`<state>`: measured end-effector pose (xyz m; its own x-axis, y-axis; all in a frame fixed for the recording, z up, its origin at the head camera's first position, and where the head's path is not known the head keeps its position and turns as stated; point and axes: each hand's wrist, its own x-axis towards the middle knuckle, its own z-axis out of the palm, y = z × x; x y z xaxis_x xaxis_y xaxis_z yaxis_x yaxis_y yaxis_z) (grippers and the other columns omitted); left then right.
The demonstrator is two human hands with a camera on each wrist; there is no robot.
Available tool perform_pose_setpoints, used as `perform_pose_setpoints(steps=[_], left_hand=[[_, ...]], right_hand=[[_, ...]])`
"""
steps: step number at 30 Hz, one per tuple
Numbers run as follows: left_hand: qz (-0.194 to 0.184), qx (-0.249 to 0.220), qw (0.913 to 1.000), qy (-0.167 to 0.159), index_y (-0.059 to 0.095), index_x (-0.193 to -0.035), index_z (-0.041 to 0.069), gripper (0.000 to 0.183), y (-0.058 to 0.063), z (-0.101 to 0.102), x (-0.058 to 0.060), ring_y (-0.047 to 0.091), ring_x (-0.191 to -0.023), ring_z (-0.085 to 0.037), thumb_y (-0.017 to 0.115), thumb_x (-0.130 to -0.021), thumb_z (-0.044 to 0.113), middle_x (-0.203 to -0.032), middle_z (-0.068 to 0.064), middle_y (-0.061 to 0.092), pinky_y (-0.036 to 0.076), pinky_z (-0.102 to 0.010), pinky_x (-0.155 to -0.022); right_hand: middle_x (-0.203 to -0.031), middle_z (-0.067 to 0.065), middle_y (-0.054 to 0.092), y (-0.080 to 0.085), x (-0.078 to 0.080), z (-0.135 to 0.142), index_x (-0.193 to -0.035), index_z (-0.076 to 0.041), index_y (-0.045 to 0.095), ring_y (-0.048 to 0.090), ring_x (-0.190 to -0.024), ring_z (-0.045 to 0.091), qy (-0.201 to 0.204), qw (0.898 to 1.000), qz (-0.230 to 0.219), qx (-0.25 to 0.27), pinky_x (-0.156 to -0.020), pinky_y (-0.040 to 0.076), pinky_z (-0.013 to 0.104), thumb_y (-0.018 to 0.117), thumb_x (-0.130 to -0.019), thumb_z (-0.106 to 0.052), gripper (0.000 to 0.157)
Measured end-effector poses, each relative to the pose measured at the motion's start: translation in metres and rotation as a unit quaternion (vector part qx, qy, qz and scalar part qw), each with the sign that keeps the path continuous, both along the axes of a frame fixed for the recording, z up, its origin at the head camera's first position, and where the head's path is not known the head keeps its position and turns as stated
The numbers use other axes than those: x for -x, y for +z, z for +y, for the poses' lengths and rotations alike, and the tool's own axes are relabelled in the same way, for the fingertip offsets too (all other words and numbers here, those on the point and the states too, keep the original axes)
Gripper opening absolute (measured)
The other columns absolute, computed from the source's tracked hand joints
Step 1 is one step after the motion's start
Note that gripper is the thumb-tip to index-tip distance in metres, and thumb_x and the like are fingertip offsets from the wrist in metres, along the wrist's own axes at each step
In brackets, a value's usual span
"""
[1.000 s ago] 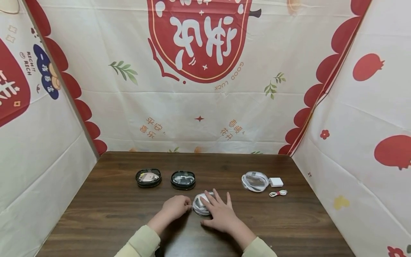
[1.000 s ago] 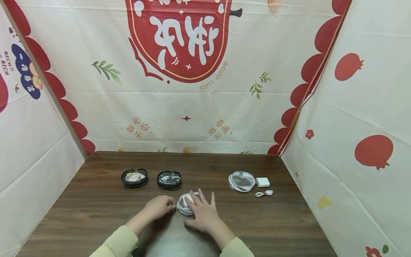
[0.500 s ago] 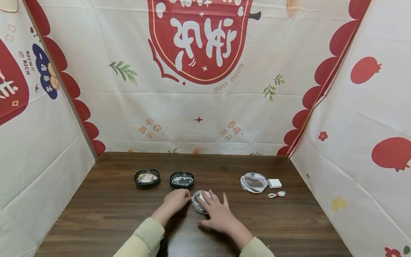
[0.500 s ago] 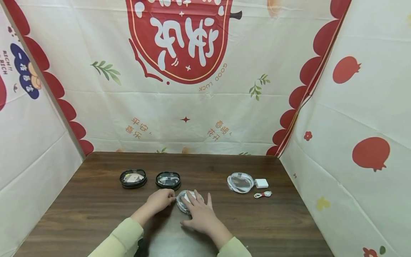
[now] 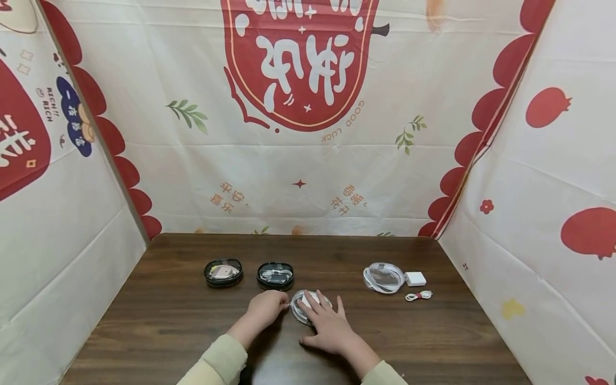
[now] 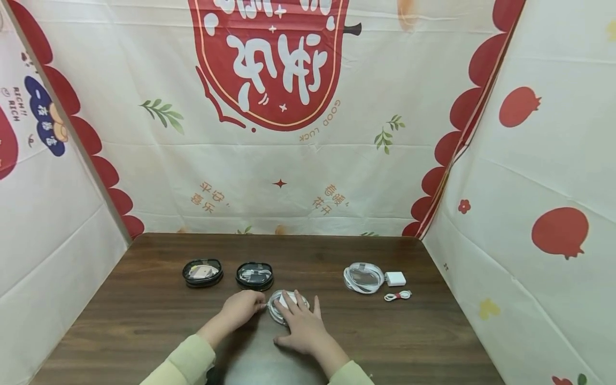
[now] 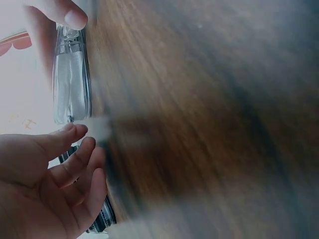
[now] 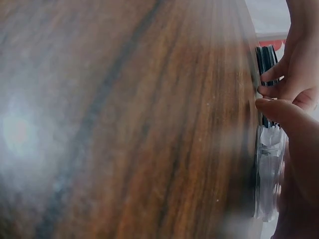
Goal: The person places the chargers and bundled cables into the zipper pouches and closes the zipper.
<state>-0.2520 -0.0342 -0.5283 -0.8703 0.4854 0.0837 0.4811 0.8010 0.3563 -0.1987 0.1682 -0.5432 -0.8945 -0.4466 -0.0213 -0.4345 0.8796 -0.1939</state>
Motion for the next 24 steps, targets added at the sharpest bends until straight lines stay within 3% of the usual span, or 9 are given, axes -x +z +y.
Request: perform_pose_setpoints(steps=[7,14,24], left_hand=[[0.008,-0.006,0.9997,-0.020,0.058,-0.070,0.016,0.022,0.002,0.000,-0.008,0.047,-0.060,-0.011,0.070,-0.088,0.018,-0.065,0.009,0.051,0.042,-0.032,-0.054],[0.006,-0.016,0.9994,-0.029,0.060,-0.072,0.017,0.019,0.001,0.002,-0.015,0.053,-0.065,-0.011,0.071,-0.087,0.016,-0.071,0.008,0.057,0.044,-0.034,-0.057],[-0.015,-0.041,0.9983,-0.038,0.060,-0.070,0.017,0.020,-0.005,0.006,-0.022,0.049,-0.062,-0.009,0.071,-0.087,0.017,-0.069,0.010,0.055,0.043,-0.032,-0.057]], right_hand=[[-0.160,0.002,0.021,-0.010,0.000,0.002,-0.152,-0.025,0.034,0.018,-0.145,0.034,0.007,1.000,0.027,0.006,-0.102,0.011,0.075,0.064,-0.082,-0.062,0.085],[-0.160,0.004,0.022,-0.008,-0.002,0.000,-0.152,-0.022,0.035,0.018,-0.144,0.035,0.010,0.999,0.032,0.015,-0.101,0.011,0.076,0.065,-0.082,-0.060,0.085],[-0.159,0.006,0.025,-0.008,-0.003,-0.001,-0.151,-0.022,0.036,0.021,-0.143,0.037,0.012,0.999,0.041,0.030,-0.099,0.013,0.077,0.067,-0.080,-0.060,0.086]])
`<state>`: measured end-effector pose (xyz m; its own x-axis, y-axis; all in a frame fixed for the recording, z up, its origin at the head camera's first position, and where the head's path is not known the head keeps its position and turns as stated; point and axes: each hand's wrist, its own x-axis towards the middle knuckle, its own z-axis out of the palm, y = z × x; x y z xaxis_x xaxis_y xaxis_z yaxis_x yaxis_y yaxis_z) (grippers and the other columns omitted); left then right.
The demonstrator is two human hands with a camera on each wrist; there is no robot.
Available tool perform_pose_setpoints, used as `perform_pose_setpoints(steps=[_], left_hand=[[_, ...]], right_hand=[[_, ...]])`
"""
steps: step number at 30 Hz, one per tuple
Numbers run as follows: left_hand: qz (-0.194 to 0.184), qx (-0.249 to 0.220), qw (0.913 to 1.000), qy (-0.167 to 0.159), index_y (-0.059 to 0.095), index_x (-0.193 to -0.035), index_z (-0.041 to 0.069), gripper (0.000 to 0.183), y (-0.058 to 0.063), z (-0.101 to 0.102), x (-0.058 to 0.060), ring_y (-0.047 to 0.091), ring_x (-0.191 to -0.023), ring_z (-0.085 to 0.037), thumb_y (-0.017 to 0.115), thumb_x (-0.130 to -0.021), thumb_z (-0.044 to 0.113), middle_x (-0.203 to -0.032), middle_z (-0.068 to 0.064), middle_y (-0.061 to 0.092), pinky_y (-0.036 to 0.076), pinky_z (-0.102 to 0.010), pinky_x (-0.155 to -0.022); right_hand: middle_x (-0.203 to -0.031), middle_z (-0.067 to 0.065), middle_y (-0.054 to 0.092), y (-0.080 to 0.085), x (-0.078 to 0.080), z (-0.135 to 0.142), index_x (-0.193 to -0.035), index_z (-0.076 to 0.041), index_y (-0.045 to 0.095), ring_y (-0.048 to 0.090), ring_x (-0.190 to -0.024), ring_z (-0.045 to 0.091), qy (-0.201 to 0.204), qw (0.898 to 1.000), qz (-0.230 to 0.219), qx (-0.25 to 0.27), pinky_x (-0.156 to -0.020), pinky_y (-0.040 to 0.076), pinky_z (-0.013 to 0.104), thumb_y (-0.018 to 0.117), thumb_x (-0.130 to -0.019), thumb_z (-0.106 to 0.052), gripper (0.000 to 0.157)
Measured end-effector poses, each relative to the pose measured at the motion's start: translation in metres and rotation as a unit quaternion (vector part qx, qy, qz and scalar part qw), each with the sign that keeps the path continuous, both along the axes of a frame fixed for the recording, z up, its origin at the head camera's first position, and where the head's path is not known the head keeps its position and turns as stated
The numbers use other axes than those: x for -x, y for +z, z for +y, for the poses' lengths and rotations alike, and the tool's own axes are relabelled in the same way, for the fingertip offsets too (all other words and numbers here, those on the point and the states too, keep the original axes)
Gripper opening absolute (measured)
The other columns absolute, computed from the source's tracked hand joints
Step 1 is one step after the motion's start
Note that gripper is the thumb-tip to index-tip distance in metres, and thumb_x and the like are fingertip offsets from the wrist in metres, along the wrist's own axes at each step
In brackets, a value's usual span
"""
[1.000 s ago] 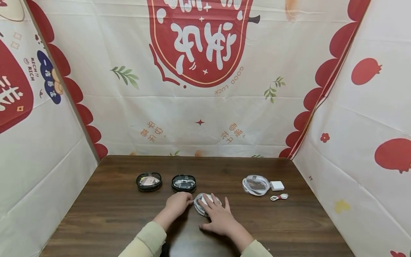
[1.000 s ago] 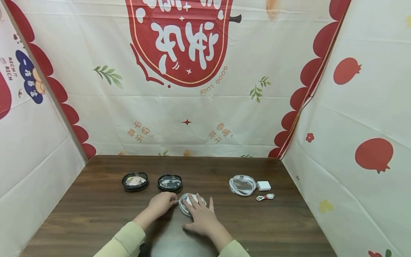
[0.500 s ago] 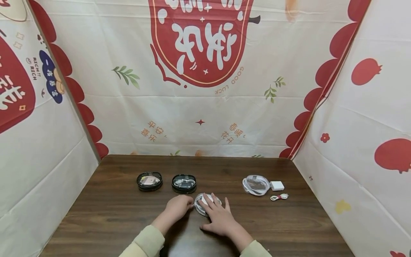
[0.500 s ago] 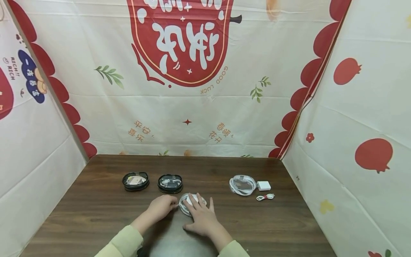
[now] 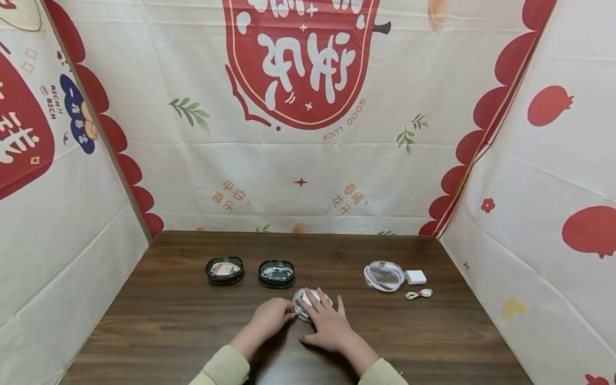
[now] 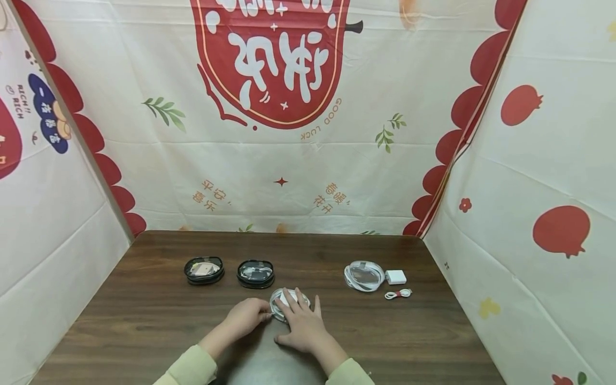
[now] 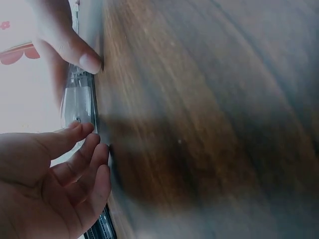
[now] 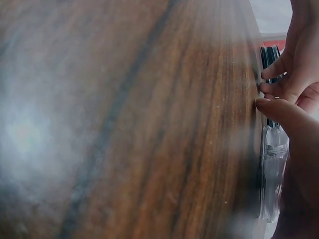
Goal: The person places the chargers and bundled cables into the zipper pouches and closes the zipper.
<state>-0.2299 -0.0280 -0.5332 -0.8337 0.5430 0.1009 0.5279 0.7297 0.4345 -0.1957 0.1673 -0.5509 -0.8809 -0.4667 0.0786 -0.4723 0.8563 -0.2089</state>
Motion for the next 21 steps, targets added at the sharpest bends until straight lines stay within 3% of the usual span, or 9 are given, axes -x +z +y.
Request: perform_pose_setpoints(steps=[21], left_hand=[[-0.016,-0.024,0.9992,-0.026,0.057,-0.069,0.016,0.022,0.005,0.004,-0.008,0.047,-0.060,-0.008,0.072,-0.085,0.012,-0.067,0.010,0.052,0.041,-0.029,-0.057]], right_hand=[[-0.161,0.000,0.016,-0.011,0.005,0.001,-0.154,-0.030,0.029,0.013,-0.146,0.033,-0.014,0.999,-0.011,-0.032,-0.102,0.012,0.075,0.053,-0.083,-0.074,0.087]])
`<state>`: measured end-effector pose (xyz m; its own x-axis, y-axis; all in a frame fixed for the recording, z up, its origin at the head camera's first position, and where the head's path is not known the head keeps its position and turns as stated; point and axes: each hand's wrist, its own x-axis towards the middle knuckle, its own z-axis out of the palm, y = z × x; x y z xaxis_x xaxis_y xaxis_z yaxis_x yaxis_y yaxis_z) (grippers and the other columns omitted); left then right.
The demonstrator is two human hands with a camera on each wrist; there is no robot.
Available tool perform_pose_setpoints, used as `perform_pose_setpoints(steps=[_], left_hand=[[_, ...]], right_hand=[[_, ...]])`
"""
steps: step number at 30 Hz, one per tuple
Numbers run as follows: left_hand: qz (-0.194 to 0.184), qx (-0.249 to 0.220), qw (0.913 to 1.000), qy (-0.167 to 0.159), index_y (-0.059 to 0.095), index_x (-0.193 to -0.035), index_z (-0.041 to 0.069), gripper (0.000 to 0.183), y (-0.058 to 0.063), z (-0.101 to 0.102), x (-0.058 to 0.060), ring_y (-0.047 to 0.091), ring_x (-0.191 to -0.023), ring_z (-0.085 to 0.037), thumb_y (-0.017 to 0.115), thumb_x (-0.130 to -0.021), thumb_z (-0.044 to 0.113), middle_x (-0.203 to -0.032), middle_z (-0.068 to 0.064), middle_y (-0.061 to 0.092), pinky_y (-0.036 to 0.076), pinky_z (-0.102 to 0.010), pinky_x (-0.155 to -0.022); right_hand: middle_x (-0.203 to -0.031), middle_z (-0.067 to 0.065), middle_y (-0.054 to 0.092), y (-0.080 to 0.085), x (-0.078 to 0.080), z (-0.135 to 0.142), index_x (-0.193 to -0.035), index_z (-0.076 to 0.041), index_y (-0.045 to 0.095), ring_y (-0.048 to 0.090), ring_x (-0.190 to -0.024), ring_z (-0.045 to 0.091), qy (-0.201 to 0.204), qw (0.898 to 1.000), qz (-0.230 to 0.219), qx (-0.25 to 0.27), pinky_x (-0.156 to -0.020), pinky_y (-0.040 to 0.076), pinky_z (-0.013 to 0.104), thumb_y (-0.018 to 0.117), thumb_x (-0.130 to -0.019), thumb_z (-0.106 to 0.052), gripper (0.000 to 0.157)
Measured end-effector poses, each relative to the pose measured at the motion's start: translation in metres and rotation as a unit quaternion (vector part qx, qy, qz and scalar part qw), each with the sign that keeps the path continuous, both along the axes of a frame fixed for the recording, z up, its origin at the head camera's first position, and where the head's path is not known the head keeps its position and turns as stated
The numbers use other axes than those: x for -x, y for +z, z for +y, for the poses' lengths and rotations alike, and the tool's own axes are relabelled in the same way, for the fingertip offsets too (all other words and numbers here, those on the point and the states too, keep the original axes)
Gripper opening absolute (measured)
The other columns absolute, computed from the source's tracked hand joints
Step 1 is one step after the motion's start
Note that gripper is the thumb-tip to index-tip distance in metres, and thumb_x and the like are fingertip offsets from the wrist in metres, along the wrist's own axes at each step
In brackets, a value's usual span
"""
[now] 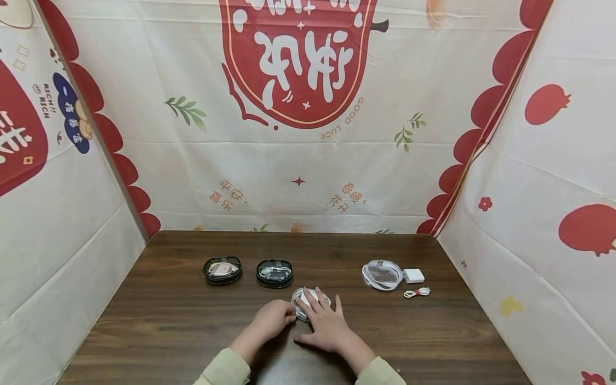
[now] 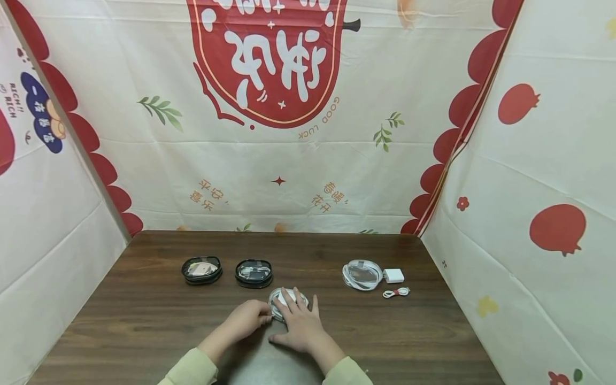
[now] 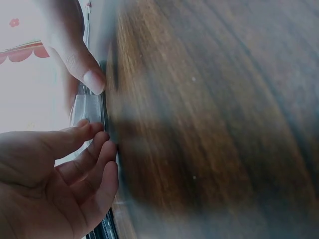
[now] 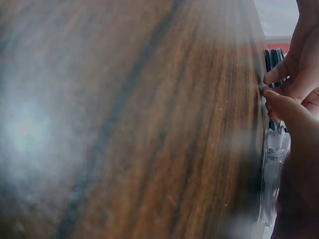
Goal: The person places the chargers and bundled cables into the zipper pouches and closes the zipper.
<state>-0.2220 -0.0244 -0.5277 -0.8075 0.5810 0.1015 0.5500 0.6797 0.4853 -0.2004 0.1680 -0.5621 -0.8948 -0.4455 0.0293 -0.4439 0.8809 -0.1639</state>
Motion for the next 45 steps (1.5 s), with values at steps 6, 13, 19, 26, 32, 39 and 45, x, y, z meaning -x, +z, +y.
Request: perform_pose_setpoints(steps=[6,13,19,26,32,39,45], left_hand=[[0.017,0.033,0.9993,-0.002,0.059,-0.071,0.017,0.019,0.001,0.001,0.000,0.050,-0.062,-0.008,0.072,-0.086,0.014,-0.068,0.010,0.055,0.043,-0.030,-0.058],[-0.005,0.023,0.9994,0.024,0.064,-0.074,0.018,0.015,-0.003,-0.003,0.002,0.049,-0.062,-0.007,0.072,-0.086,0.020,-0.068,0.011,0.055,0.043,-0.030,-0.057],[-0.027,-0.010,0.9969,0.073,0.071,-0.080,0.019,0.007,-0.004,-0.006,0.006,0.053,-0.063,-0.006,0.073,-0.086,0.021,-0.071,0.013,0.060,0.044,-0.030,-0.056],[-0.035,-0.033,0.9895,0.136,0.073,-0.090,0.020,0.005,0.002,-0.011,0.003,0.054,-0.064,-0.007,0.073,-0.086,0.023,-0.073,0.013,0.062,0.044,-0.030,-0.055],[-0.060,-0.049,0.9891,0.125,0.072,-0.095,0.017,0.012,0.009,-0.007,-0.007,0.059,-0.070,-0.010,0.071,-0.087,0.025,-0.077,0.011,0.065,0.047,-0.034,-0.060],[-0.073,-0.061,0.9901,0.104,0.073,-0.093,0.015,0.012,0.007,0.007,-0.018,0.060,-0.071,-0.012,0.071,-0.086,0.025,-0.076,0.009,0.066,0.048,-0.035,-0.063],[-0.072,-0.071,0.9906,0.093,0.071,-0.092,0.010,0.016,0.004,0.018,-0.024,0.058,-0.070,-0.012,0.071,-0.086,0.024,-0.077,0.006,0.063,0.048,-0.035,-0.064]], right_hand=[[-0.161,0.001,0.019,0.002,0.000,0.000,-0.153,-0.029,0.031,0.014,-0.145,0.033,0.000,1.000,-0.004,0.008,-0.102,0.011,0.076,0.055,-0.082,-0.072,0.086],[-0.161,0.000,0.019,0.013,0.002,0.000,-0.153,-0.029,0.030,0.014,-0.146,0.032,0.000,0.998,-0.053,0.016,-0.103,0.009,0.074,0.052,-0.086,-0.070,0.082],[-0.159,0.002,0.025,0.029,0.002,0.002,-0.151,-0.026,0.037,0.019,-0.145,0.033,-0.013,0.996,-0.075,0.045,-0.105,0.010,0.072,0.054,-0.088,-0.064,0.076],[-0.154,0.012,0.034,0.039,-0.004,0.006,-0.144,-0.014,0.048,0.030,-0.139,0.040,-0.023,0.994,-0.032,0.097,-0.103,0.019,0.071,0.061,-0.089,-0.054,0.069],[-0.148,0.015,0.041,0.041,-0.003,0.021,-0.140,-0.007,0.051,0.037,-0.134,0.041,-0.054,0.989,-0.008,0.140,-0.099,0.028,0.069,0.066,-0.088,-0.046,0.067],[-0.148,0.017,0.042,0.032,0.001,0.032,-0.142,0.000,0.046,0.041,-0.131,0.041,-0.044,0.980,-0.036,0.189,-0.099,0.034,0.065,0.067,-0.090,-0.037,0.067],[-0.149,0.018,0.039,0.027,-0.001,0.037,-0.143,-0.001,0.046,0.041,-0.131,0.042,-0.038,0.972,-0.066,0.223,-0.103,0.035,0.059,0.065,-0.092,-0.035,0.063]])
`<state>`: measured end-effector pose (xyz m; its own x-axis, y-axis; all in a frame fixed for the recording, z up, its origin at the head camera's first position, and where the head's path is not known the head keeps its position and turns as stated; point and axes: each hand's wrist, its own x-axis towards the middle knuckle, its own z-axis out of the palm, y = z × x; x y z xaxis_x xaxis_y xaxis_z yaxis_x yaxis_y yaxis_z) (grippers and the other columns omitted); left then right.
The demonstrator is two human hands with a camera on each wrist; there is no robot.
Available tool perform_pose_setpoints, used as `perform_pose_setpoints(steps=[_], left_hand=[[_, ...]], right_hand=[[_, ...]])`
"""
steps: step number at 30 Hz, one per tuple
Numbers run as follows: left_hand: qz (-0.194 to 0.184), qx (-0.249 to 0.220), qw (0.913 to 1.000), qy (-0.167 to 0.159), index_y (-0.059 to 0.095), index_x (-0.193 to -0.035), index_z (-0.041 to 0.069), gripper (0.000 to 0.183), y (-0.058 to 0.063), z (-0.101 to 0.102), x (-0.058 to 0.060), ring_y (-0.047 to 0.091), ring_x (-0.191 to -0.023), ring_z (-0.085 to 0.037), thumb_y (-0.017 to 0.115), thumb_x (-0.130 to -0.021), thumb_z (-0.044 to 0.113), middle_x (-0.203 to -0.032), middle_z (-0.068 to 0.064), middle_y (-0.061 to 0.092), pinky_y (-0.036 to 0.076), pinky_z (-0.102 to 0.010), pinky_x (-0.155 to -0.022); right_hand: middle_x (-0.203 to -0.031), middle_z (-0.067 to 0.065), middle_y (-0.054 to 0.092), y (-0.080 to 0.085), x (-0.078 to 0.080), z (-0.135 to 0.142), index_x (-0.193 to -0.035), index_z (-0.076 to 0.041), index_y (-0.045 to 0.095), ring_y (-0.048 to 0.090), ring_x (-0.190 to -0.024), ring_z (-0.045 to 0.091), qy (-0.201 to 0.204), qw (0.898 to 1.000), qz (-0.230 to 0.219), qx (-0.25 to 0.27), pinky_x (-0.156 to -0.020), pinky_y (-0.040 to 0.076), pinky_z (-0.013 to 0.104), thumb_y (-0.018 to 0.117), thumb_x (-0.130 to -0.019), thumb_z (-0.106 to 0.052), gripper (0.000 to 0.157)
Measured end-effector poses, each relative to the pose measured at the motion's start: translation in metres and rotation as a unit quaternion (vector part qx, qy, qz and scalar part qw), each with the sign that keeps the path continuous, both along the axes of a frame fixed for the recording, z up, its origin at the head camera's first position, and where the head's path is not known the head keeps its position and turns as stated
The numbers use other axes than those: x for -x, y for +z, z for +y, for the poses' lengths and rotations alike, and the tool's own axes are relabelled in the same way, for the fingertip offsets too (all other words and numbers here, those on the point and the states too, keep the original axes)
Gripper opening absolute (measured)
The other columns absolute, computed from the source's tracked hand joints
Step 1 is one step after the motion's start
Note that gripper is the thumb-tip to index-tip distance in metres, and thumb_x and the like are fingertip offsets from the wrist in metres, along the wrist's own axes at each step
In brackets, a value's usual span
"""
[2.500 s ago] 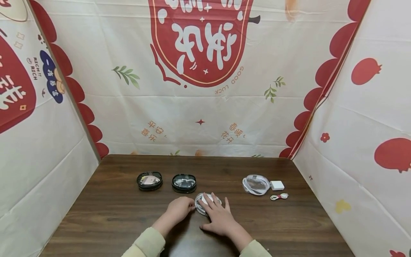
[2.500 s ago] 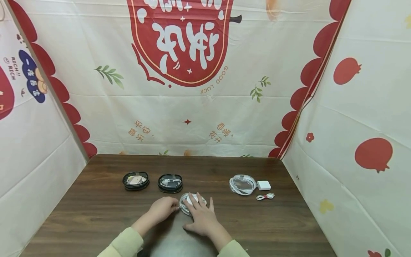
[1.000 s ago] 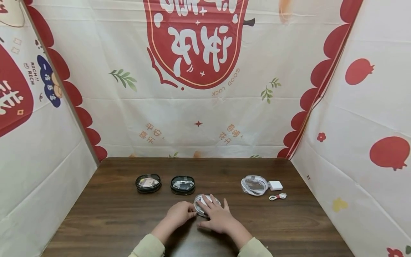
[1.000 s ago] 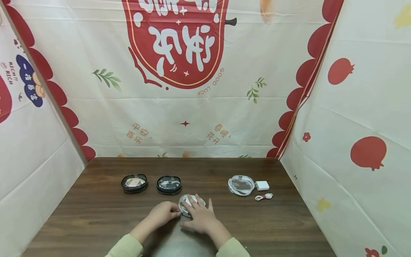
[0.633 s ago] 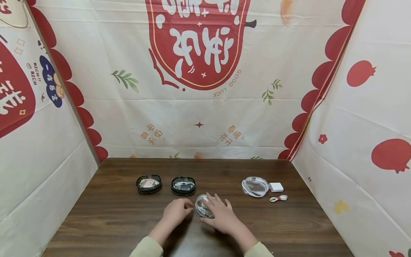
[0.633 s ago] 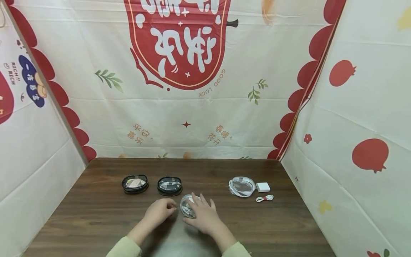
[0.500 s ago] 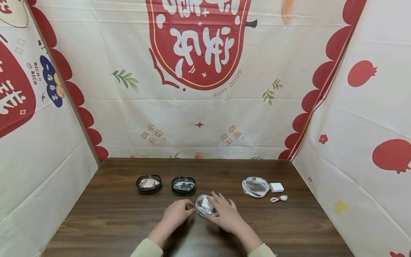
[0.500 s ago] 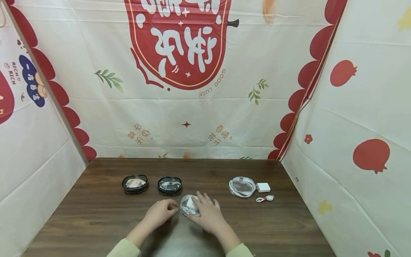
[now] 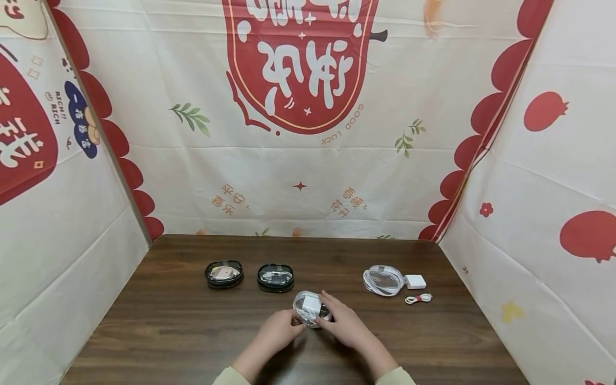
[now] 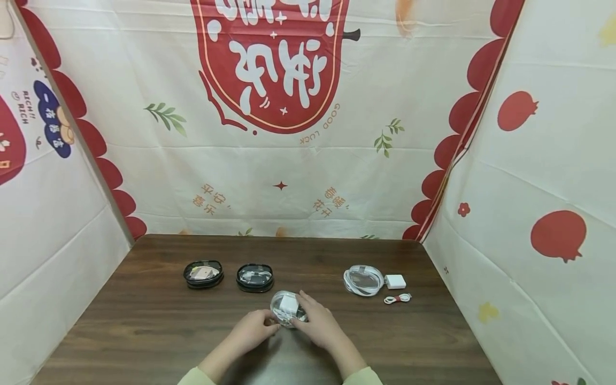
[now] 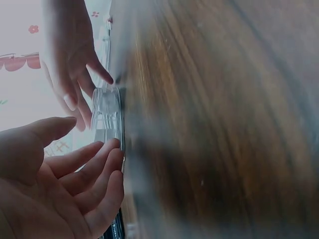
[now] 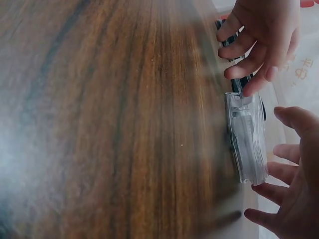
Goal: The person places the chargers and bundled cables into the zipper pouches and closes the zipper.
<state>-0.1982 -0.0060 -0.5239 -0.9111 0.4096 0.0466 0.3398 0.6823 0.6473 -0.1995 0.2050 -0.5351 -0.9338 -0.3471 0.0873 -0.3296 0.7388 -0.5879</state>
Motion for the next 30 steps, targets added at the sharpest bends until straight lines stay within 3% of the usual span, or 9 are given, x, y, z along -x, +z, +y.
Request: perform_pose_setpoints(steps=[7,16,25,30], left_hand=[[-0.048,-0.070,0.9964,0.003,0.063,-0.109,-0.005,0.035,-0.005,0.004,-0.002,0.054,-0.061,-0.008,0.072,-0.086,0.018,-0.073,0.004,0.060,0.047,-0.029,-0.058],[-0.115,-0.188,0.9752,0.025,0.045,-0.128,-0.014,0.055,-0.007,0.004,0.003,0.060,-0.056,-0.022,0.071,-0.085,0.009,-0.072,-0.003,0.060,0.045,-0.027,-0.048],[-0.129,-0.206,0.9694,0.037,0.038,-0.134,-0.013,0.062,-0.008,0.009,0.009,0.060,-0.056,-0.024,0.071,-0.085,0.004,-0.076,-0.006,0.059,0.047,-0.029,-0.046],[-0.115,-0.197,0.9724,0.049,0.040,-0.132,-0.012,0.061,-0.008,0.013,0.012,0.058,-0.052,-0.018,0.073,-0.083,0.004,-0.083,-0.014,0.063,0.048,-0.028,-0.044]], right_hand=[[-0.149,0.021,0.039,-0.002,-0.007,0.005,-0.141,0.001,0.046,0.039,-0.133,0.041,-0.006,1.000,-0.003,0.016,-0.104,0.034,0.058,0.065,-0.093,-0.036,0.063],[-0.142,0.021,0.047,0.002,-0.015,0.003,-0.137,0.001,0.051,0.044,-0.130,0.040,-0.011,1.000,0.003,0.028,-0.104,0.034,0.058,0.065,-0.092,-0.038,0.061],[-0.136,0.014,0.055,0.007,-0.025,0.002,-0.139,-0.004,0.051,0.048,-0.125,0.038,-0.022,0.999,-0.022,0.014,-0.101,0.038,0.058,0.063,-0.093,-0.043,0.062],[-0.131,0.012,0.059,0.006,-0.031,0.001,-0.136,-0.004,0.054,0.052,-0.121,0.034,-0.020,1.000,-0.003,0.007,-0.099,0.041,0.054,0.063,-0.093,-0.040,0.057]])
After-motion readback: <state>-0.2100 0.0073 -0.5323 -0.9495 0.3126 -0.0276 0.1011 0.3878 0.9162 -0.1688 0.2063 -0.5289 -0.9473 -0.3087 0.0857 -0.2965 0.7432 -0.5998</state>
